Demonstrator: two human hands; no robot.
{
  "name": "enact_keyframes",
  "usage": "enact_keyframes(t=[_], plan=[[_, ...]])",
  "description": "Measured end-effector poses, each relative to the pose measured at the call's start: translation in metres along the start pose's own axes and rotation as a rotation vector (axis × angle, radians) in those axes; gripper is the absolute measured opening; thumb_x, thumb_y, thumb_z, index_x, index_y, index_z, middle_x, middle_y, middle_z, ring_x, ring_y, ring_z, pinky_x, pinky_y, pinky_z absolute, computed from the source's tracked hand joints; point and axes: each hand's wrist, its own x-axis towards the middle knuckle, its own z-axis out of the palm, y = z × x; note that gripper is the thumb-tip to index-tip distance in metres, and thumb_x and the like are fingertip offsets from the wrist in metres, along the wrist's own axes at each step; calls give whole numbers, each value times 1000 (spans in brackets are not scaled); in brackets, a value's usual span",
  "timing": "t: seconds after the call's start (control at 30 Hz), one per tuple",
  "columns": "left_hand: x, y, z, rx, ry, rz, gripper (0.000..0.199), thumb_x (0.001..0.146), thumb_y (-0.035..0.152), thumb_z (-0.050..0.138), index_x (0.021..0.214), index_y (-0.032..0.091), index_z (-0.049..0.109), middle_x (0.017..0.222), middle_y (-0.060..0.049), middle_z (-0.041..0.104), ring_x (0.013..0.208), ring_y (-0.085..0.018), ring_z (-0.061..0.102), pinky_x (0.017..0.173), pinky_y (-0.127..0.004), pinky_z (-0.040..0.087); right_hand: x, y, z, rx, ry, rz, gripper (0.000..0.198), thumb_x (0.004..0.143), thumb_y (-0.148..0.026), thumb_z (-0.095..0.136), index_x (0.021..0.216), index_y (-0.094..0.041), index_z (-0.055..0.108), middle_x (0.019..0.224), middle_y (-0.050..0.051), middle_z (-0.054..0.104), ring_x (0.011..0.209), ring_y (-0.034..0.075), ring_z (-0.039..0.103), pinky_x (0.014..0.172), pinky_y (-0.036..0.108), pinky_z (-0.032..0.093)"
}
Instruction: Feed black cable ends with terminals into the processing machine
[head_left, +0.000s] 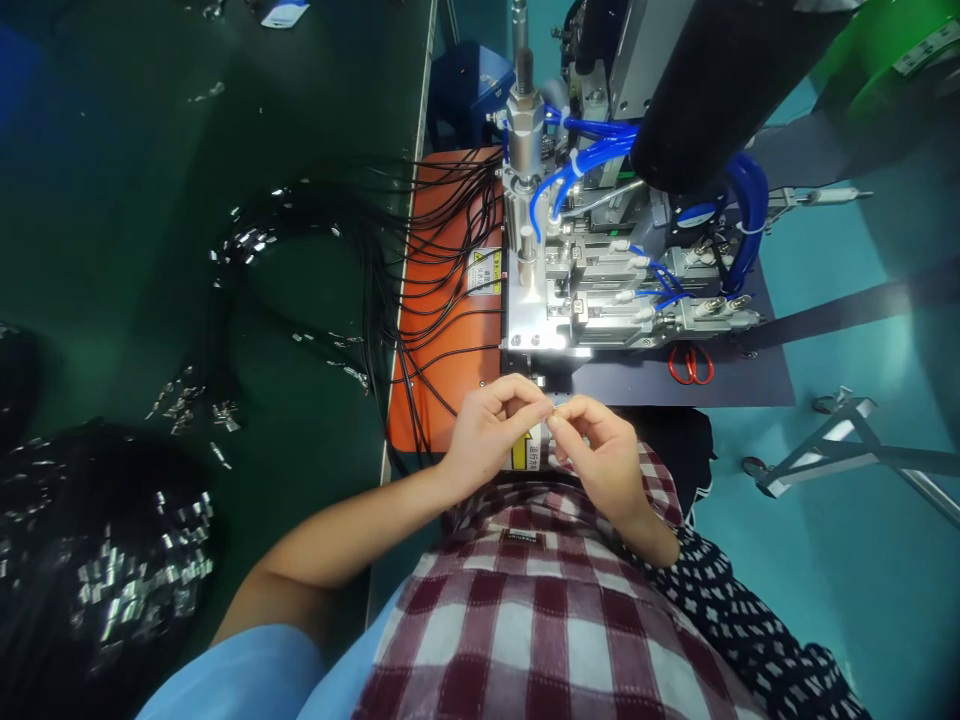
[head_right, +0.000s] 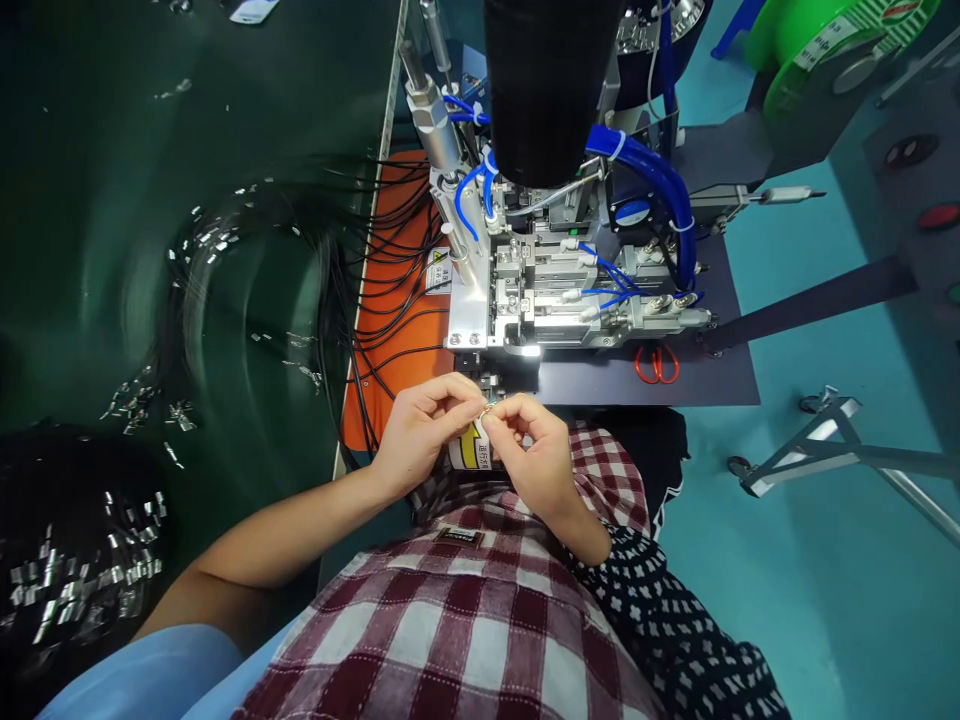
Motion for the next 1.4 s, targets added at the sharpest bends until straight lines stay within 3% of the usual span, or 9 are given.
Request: enact_keyframes(t=[0.13, 0.3, 0.47, 0.87, 1.17, 1.4], plan=[[4, -1, -3, -184, -34, -226, 27, 76, 36, 75, 71, 13, 62, 55, 5, 43, 46, -3, 27, 44, -20, 18, 4, 5, 1, 59, -52, 77, 18, 84, -31, 66, 73, -19, 59, 55, -5, 52, 46, 8, 46, 47, 23, 39], [7, -2, -6, -220, -35, -309, 30, 75, 38, 77, 75, 12, 63, 50, 8, 38, 46, -3, 27, 45, -19, 18, 8, 12, 6, 57, -25, 102, 18, 83, -31, 67, 74, -18, 60, 56, -5, 52, 46, 8, 45, 47, 22, 37], [7, -3, -6, -207, -23, -301, 31, 72, 38, 79, 78, 12, 65, 52, 8, 40, 45, -2, 27, 45, -18, 20, 6, 11, 6, 2, 6, 80, 18, 84, -30, 66, 72, -18, 59, 60, -4, 52, 50, 8, 46, 47, 22, 37], [2, -9, -3, -108, 21, -210, 27, 80, 37, 71, 74, 12, 62, 52, 7, 39, 47, -4, 28, 44, -18, 19, 4, 17, 2, -239, 16, -164, 13, 88, -23, 62, 77, -19, 63, 73, 0, 62, 65, 11, 55, 63, 26, 46], [1, -4, -2, -37, 13, -148, 24, 80, 35, 69, 71, 13, 64, 58, 4, 50, 49, -5, 39, 46, -17, 29, 7, 7, -7, -211, 48, -166, 6, 88, -25, 65, 90, -20, 69, 83, 1, 64, 67, 12, 58, 61, 26, 48], [1, -6, -3, -19, 15, -146, 25, 80, 36, 69, 72, 13, 64, 56, 5, 46, 48, -5, 34, 44, -18, 24, 8, 7, -3, -197, 70, -140, 5, 85, -24, 68, 89, -21, 70, 81, 0, 64, 63, 10, 55, 57, 24, 44]])
